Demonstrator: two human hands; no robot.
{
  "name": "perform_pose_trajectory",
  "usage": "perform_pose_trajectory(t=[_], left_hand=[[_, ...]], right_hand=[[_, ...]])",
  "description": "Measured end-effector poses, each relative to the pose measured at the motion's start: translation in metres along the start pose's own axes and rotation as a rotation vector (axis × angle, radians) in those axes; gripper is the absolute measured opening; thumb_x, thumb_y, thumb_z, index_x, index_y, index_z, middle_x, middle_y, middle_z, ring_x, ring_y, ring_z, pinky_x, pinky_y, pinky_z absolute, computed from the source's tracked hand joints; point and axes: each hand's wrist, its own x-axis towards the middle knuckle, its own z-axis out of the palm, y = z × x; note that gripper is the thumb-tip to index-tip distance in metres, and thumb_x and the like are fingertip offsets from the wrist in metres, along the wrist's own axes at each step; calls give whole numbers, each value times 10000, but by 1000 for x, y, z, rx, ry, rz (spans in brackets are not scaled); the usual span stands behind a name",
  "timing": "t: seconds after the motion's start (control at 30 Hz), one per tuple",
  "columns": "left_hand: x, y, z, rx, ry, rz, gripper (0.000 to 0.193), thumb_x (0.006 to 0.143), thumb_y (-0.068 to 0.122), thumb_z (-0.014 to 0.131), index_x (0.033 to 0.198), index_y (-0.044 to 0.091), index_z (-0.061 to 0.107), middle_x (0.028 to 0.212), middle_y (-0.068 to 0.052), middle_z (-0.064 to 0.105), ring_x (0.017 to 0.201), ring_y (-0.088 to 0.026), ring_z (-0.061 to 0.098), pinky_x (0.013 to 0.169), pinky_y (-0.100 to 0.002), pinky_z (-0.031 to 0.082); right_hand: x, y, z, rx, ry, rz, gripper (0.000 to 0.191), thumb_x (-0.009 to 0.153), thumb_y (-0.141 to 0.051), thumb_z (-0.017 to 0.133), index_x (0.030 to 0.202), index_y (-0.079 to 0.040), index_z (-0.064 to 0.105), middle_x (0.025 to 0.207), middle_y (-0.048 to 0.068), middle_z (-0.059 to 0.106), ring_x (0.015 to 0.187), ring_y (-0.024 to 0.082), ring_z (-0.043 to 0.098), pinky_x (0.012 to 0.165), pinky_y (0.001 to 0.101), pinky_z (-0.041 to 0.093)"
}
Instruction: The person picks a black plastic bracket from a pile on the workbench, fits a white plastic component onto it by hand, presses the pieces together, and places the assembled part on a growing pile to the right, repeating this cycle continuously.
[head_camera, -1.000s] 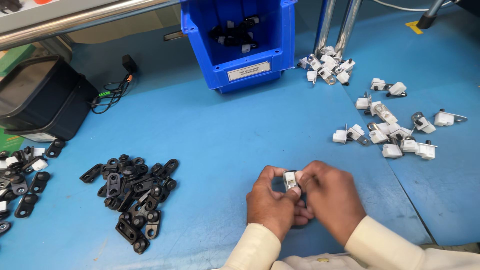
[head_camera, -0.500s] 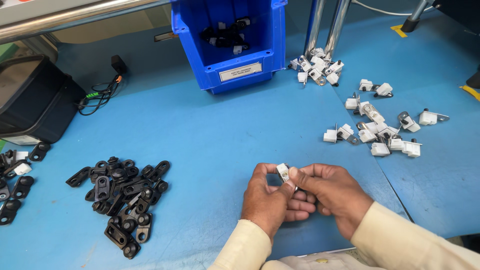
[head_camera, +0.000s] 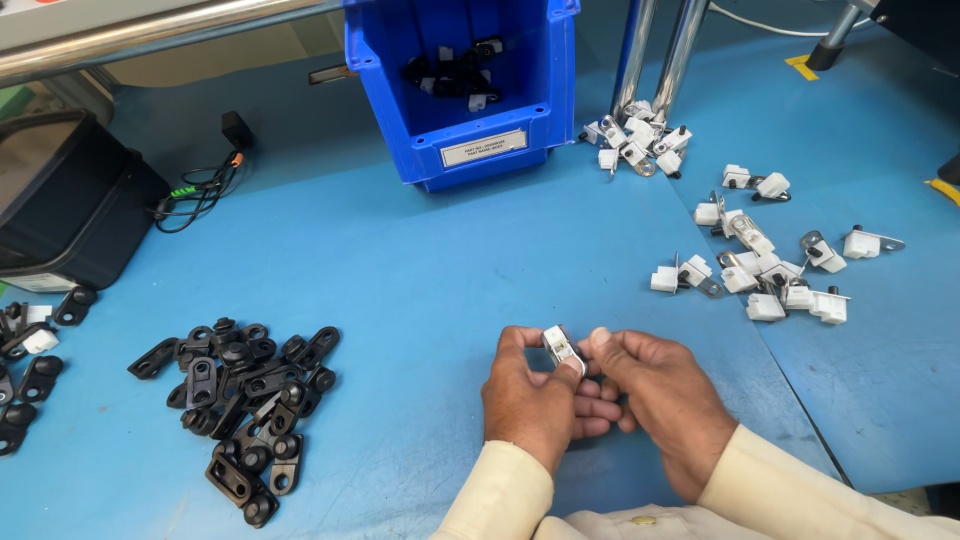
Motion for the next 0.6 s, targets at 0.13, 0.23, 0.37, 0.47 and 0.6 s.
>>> perform_pose_trajectory(t=[0.13, 0.23, 0.37, 0.47, 0.6], left_hand=[[0, 1, 0, -40, -26, 11, 283, 980, 40, 539, 1245, 98, 459, 795, -154, 723, 605, -242, 753, 519, -338, 636], [0, 4, 4, -49, -4, 12, 271, 1001, 67, 573, 1240, 96, 450, 780, -160, 713, 595, -243, 743, 508, -344, 630], [-4, 8, 9, 33, 74, 60, 284, 969, 33, 575, 1228, 110, 489, 775, -144, 718, 590, -225, 751, 507, -330, 633], [-5, 9, 9, 19, 80, 39, 274, 986, 53, 585, 1229, 124, 481, 784, -142, 717, 593, -223, 748, 509, -330, 632], [-4, 8, 8, -9, 43, 21, 288, 969, 55, 575, 1227, 105, 457, 816, -152, 722, 615, -230, 752, 529, -332, 640]], right_hand=[[0, -4, -1, -54, 27, 84, 286, 957, -335, 693, 934, -54, 738, 723, 37, 691, 606, 114, 542, 537, 281, 378], [6, -3, 2, -24, 44, 69, 259, 925, -277, 715, 936, -19, 735, 713, 54, 684, 580, 113, 516, 535, 287, 371], [12, -1, 3, 59, 87, 92, 255, 935, -259, 688, 936, -8, 732, 723, 57, 677, 585, 113, 512, 539, 286, 370], [11, -1, 0, 143, -14, 53, 354, 957, -356, 610, 896, -33, 742, 690, 35, 637, 559, 106, 469, 514, 276, 362], [10, -4, -6, -25, 2, 112, 265, 947, -306, 711, 926, -46, 756, 737, 50, 696, 607, 115, 544, 549, 273, 399]])
